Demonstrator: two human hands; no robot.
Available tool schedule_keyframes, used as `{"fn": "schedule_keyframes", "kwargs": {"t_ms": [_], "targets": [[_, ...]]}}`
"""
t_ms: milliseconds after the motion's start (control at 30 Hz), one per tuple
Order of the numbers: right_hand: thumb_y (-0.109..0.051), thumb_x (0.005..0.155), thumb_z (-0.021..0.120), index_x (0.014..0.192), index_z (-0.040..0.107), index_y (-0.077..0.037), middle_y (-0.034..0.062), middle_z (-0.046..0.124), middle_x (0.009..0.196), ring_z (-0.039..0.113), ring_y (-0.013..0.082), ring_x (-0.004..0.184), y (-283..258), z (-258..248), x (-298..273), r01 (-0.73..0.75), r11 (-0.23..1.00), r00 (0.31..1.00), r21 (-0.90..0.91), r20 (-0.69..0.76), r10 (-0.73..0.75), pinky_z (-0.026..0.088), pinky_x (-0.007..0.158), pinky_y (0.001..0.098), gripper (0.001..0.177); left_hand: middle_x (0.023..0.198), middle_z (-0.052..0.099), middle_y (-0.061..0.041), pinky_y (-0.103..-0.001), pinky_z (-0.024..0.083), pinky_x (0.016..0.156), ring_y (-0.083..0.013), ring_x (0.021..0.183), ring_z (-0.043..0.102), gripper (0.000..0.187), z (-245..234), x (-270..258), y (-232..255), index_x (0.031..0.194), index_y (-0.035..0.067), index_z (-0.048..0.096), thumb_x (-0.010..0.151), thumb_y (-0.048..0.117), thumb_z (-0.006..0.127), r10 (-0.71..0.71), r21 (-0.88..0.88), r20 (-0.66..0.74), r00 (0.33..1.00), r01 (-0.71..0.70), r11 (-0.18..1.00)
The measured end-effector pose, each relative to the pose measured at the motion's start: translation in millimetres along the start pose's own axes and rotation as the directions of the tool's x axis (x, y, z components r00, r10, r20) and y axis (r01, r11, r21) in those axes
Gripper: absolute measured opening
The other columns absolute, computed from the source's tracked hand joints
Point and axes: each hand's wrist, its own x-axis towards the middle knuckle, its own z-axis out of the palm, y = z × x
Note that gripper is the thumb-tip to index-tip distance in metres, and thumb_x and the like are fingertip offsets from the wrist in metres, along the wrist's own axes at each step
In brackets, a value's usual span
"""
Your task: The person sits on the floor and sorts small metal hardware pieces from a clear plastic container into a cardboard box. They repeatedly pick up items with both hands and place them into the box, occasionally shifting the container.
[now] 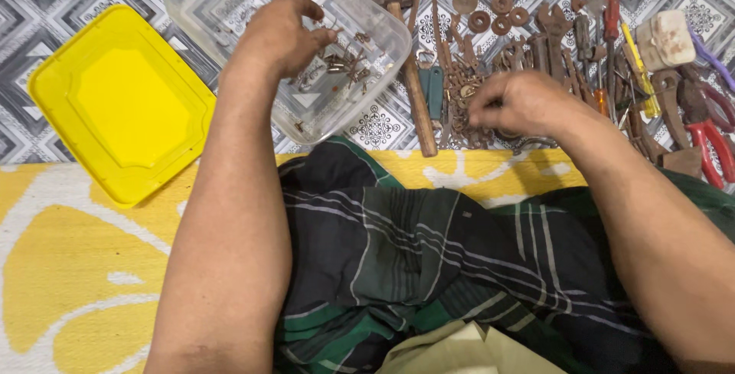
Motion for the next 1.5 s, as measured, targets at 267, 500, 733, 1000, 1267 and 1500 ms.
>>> {"fn": "schedule_keyframes", "kwargs": {"t_ms": [267,500,733,1000,1267,1500], "targets": [[-0.037,0.075,0.084,0.106,0.08,-0.019,0.002,0.077,0.105,0.072,0.0231,0.1,-44,35,-40,0.149,0.987,0.856,-0.06,0.507,-0.099,0.056,0.087,0.0362,0.036,0.123,0.069,-0.02,-0.045,0.05,0.1,-0.0367,0.114,0.066,0.051,-2,1,3,0.128,0.012,0.069,0.085,0.037,0.079,-0.022,0.024,0.075,0.997,0.021,1.0],[-0.027,0.078,0.078,0.095,0.081,-0.015,0.0033,0.08,0.091,0.077,0.0222,0.089,-46,45,-39,0.127,0.992,0.837,-0.025,0.538,-0.093,0.059,0.08,0.0373,0.022,0.125,0.068,-0.02,-0.045,0.048,0.101,-0.0376,0.117,0.064,0.051,0,2,1,0.127,0.012,0.07,0.084,0.038,0.079,-0.018,0.046,0.081,0.997,0.014,0.999],[-0.033,0.077,0.078,0.095,0.08,-0.016,0.008,0.079,0.095,0.075,0.0285,0.092,11,47,-15,0.009,0.968,0.932,-0.251,0.352,0.083,0.058,0.084,0.0418,0.025,0.127,0.068,-0.019,-0.044,0.049,0.103,-0.0352,0.119,0.065,0.049,-2,1,2,0.127,0.013,0.07,0.084,0.036,0.078,-0.066,0.018,0.118,0.991,0.064,0.998],[-0.039,0.085,0.07,0.102,0.078,-0.019,0.0094,0.078,0.098,0.073,0.0319,0.098,15,35,-19,-0.075,0.924,0.976,-0.375,0.163,0.146,0.057,0.09,0.0439,0.027,0.127,0.067,-0.018,-0.043,0.049,0.103,-0.0346,0.121,0.064,0.048,-13,3,0,0.125,0.011,0.07,0.085,0.037,0.078,-0.138,0.002,0.077,0.987,0.139,0.99],[-0.024,0.085,0.075,0.095,0.077,-0.008,0.0107,0.076,0.099,0.07,0.0309,0.094,-81,-4,18,0.327,0.903,0.818,-0.279,-0.396,-0.418,0.055,0.089,0.0438,0.019,0.147,0.052,-0.014,-0.052,0.031,0.11,-0.0377,0.14,0.041,0.052,-13,11,2,0.137,0.015,0.06,0.086,0.024,0.067,-0.13,0.126,0.052,0.99,0.122,0.984],[-0.014,0.091,0.074,0.103,0.074,-0.004,0.0124,0.073,0.112,0.069,0.0341,0.103,-137,-14,108,0.495,0.842,0.632,-0.215,-0.576,-0.518,0.055,0.09,0.0429,0.016,0.143,0.058,-0.016,-0.044,0.042,0.113,-0.0339,0.134,0.053,0.05,-21,20,-6,0.14,0.016,0.059,0.09,0.021,0.06,-0.117,-0.085,-0.005,0.993,0.116,0.99]]}}
